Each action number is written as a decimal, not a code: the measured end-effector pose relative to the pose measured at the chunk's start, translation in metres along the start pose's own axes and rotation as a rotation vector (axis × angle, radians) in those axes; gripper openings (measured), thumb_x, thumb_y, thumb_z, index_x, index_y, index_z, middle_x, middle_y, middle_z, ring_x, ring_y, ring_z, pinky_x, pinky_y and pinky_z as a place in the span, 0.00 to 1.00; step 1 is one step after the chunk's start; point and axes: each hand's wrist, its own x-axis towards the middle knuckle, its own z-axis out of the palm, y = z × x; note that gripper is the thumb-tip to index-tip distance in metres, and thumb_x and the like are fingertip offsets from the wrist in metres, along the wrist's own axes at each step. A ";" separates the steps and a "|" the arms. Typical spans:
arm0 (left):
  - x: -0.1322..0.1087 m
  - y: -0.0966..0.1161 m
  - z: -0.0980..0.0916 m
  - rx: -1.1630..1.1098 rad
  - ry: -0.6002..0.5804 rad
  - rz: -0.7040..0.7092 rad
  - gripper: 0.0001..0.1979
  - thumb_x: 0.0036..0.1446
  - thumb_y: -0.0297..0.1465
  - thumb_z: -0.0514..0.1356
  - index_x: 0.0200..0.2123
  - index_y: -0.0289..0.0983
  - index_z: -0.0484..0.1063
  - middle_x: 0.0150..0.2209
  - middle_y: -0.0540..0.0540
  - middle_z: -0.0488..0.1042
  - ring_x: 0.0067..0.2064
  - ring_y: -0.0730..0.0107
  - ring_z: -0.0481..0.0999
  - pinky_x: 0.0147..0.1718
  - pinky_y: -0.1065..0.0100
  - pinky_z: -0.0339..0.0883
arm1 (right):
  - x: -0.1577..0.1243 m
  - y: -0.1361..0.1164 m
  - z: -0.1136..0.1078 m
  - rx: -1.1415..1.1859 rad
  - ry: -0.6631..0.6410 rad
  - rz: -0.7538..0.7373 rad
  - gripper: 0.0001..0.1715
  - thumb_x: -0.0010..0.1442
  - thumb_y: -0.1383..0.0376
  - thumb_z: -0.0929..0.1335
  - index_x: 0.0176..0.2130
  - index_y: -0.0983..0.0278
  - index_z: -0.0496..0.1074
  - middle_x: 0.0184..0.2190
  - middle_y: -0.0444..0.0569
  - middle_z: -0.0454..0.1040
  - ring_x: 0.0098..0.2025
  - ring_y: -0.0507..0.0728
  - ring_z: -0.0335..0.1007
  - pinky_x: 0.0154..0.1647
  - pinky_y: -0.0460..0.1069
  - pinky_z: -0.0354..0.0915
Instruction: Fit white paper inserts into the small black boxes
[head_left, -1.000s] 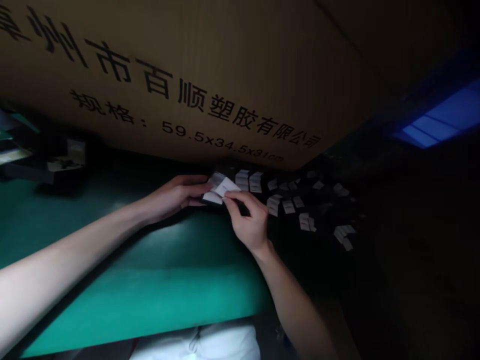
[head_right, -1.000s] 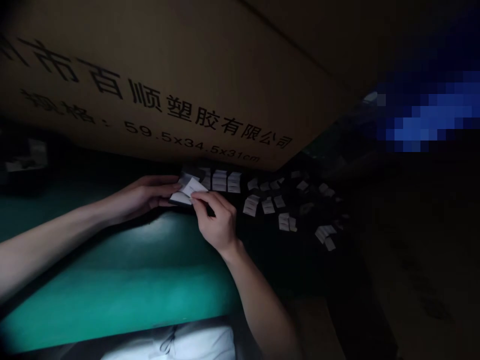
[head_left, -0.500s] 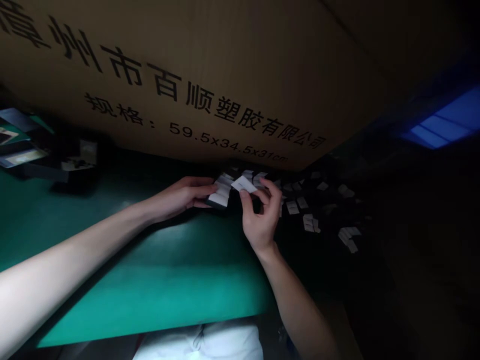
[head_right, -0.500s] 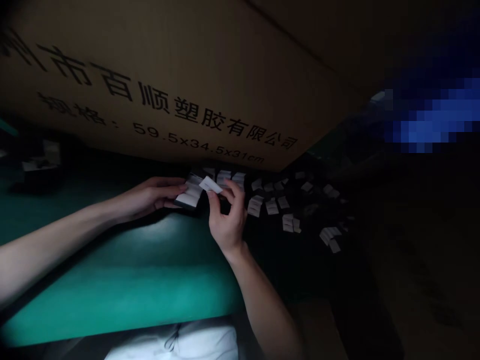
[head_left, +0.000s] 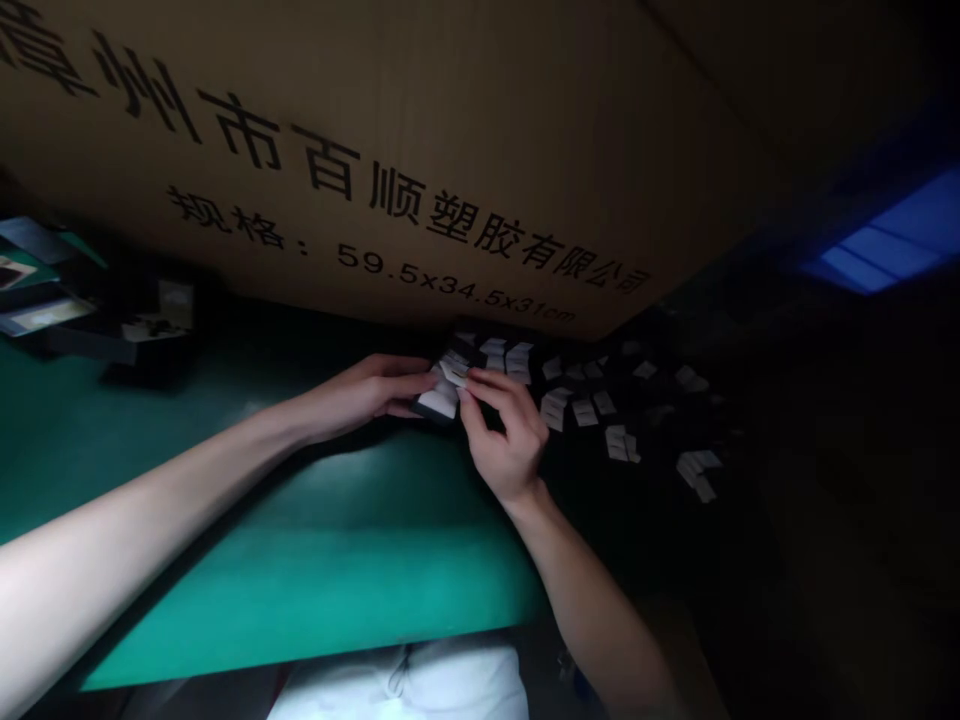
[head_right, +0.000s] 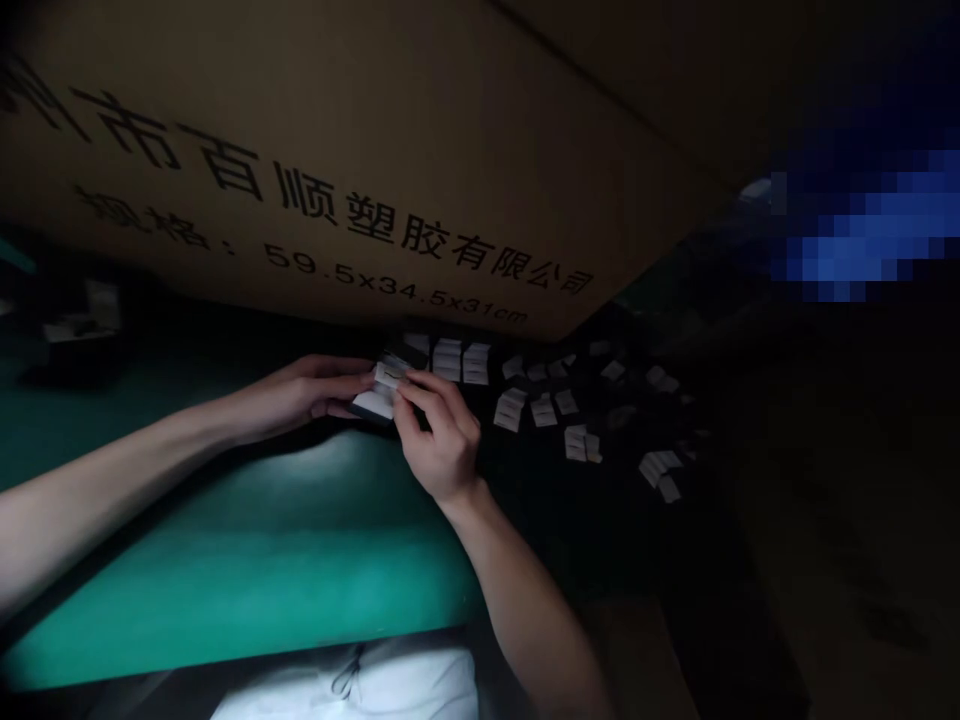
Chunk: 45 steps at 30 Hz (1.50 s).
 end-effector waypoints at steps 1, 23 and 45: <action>0.000 0.000 0.000 0.019 -0.010 0.007 0.19 0.56 0.43 0.72 0.45 0.37 0.86 0.46 0.40 0.84 0.48 0.55 0.82 0.47 0.61 0.76 | -0.001 0.001 0.001 -0.009 -0.005 0.007 0.05 0.70 0.68 0.71 0.43 0.60 0.80 0.43 0.50 0.82 0.45 0.56 0.83 0.48 0.54 0.82; -0.006 0.008 0.004 0.213 -0.032 0.013 0.18 0.60 0.45 0.69 0.45 0.40 0.86 0.42 0.42 0.84 0.43 0.60 0.79 0.40 0.67 0.72 | -0.002 0.006 0.005 -0.097 0.017 0.076 0.06 0.71 0.66 0.70 0.42 0.61 0.80 0.32 0.46 0.79 0.29 0.50 0.74 0.32 0.46 0.74; -0.006 0.009 0.002 0.252 -0.056 0.003 0.19 0.58 0.47 0.69 0.45 0.41 0.88 0.37 0.45 0.82 0.41 0.60 0.78 0.40 0.68 0.73 | -0.002 0.010 0.005 -0.112 -0.029 0.104 0.08 0.71 0.66 0.68 0.40 0.61 0.78 0.31 0.45 0.76 0.30 0.51 0.72 0.34 0.46 0.72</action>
